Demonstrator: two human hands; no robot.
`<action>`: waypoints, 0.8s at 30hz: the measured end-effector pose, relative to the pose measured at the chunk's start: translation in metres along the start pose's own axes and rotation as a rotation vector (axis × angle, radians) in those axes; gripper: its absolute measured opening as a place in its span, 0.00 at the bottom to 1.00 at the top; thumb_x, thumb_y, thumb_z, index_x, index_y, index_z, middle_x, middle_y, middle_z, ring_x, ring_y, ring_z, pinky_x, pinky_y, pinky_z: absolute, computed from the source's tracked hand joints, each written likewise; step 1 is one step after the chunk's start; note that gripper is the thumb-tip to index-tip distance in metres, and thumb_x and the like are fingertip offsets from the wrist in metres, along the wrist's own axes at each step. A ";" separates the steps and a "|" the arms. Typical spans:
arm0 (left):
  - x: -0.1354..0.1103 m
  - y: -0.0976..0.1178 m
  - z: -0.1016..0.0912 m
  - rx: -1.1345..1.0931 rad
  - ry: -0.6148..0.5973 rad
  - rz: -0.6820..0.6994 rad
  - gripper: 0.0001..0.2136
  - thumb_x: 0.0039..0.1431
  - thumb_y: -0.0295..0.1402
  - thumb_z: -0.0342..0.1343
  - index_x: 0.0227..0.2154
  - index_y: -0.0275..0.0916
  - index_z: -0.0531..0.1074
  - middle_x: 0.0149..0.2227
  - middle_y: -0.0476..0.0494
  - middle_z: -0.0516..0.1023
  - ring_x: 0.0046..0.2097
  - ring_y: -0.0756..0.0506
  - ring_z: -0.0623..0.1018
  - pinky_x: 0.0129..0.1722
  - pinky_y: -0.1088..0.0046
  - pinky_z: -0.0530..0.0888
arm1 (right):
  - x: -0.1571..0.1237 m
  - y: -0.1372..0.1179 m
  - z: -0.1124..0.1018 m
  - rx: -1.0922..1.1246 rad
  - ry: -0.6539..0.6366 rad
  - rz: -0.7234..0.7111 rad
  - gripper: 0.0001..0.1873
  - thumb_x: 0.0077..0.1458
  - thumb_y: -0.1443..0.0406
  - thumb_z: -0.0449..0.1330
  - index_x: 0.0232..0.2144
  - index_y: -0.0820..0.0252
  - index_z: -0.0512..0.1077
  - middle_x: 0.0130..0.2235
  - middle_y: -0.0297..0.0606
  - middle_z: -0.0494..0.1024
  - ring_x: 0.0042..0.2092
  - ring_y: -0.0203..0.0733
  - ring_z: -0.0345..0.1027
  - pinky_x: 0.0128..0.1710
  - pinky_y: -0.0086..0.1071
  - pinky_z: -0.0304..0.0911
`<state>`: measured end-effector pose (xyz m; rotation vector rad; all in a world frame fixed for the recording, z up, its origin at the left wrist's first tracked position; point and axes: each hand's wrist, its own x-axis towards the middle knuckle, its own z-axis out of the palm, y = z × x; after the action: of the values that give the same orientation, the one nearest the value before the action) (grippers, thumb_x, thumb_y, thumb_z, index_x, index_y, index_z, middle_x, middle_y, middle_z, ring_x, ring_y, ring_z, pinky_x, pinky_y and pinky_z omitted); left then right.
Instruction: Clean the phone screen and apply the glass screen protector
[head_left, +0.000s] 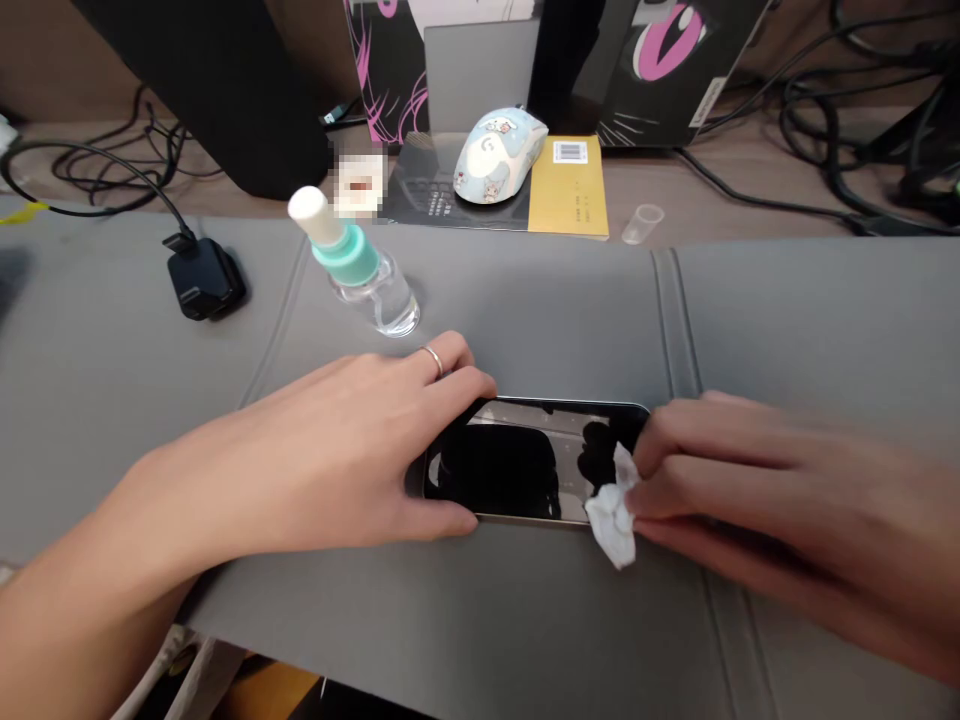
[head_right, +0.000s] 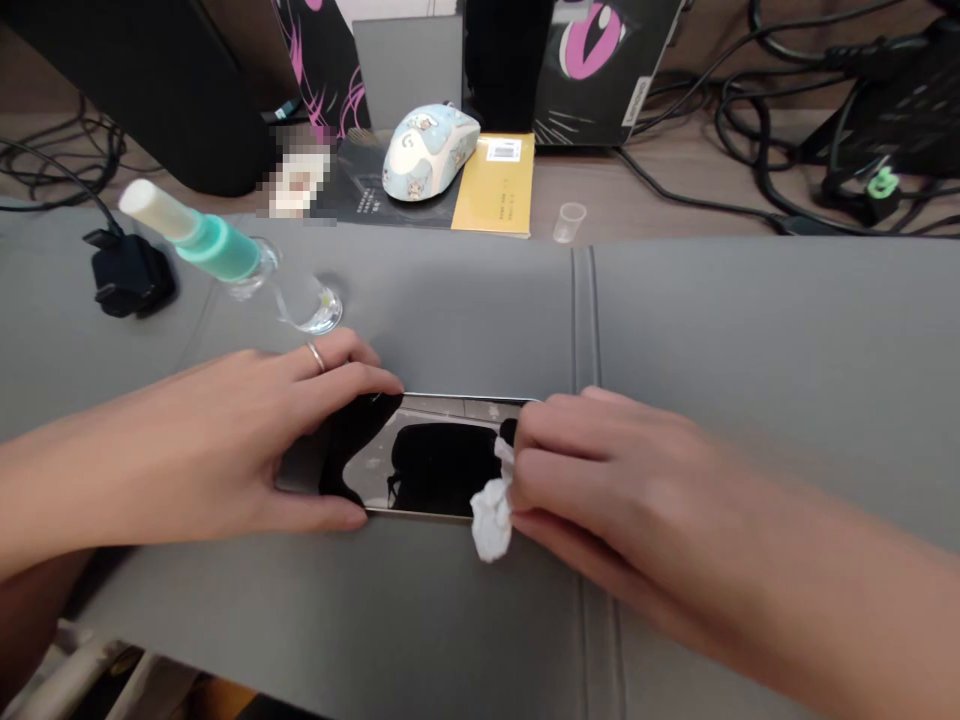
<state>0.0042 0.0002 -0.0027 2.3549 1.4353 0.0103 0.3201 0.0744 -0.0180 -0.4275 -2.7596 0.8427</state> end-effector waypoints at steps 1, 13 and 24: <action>0.000 -0.001 0.001 -0.011 -0.004 -0.009 0.28 0.59 0.54 0.69 0.57 0.51 0.68 0.54 0.49 0.72 0.26 0.51 0.71 0.23 0.66 0.65 | 0.000 0.001 -0.001 0.023 -0.023 -0.007 0.09 0.73 0.63 0.55 0.40 0.44 0.74 0.37 0.32 0.80 0.33 0.39 0.75 0.29 0.33 0.70; 0.003 0.005 -0.012 -0.039 -0.072 -0.044 0.28 0.60 0.54 0.63 0.58 0.45 0.69 0.55 0.43 0.69 0.41 0.42 0.78 0.34 0.65 0.73 | 0.018 0.011 -0.009 -0.120 -0.040 0.119 0.26 0.60 0.40 0.67 0.45 0.51 0.74 0.49 0.44 0.74 0.50 0.55 0.69 0.46 0.45 0.67; -0.045 0.017 0.026 -0.074 0.223 -0.191 0.39 0.66 0.59 0.60 0.71 0.38 0.62 0.68 0.32 0.66 0.69 0.31 0.68 0.69 0.52 0.70 | 0.021 0.003 -0.006 -0.119 0.018 0.114 0.28 0.58 0.39 0.66 0.44 0.55 0.72 0.44 0.45 0.76 0.47 0.55 0.69 0.47 0.46 0.67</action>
<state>0.0021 -0.0535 -0.0132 2.2031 1.7282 0.2774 0.3026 0.0868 -0.0121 -0.6164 -2.8005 0.6983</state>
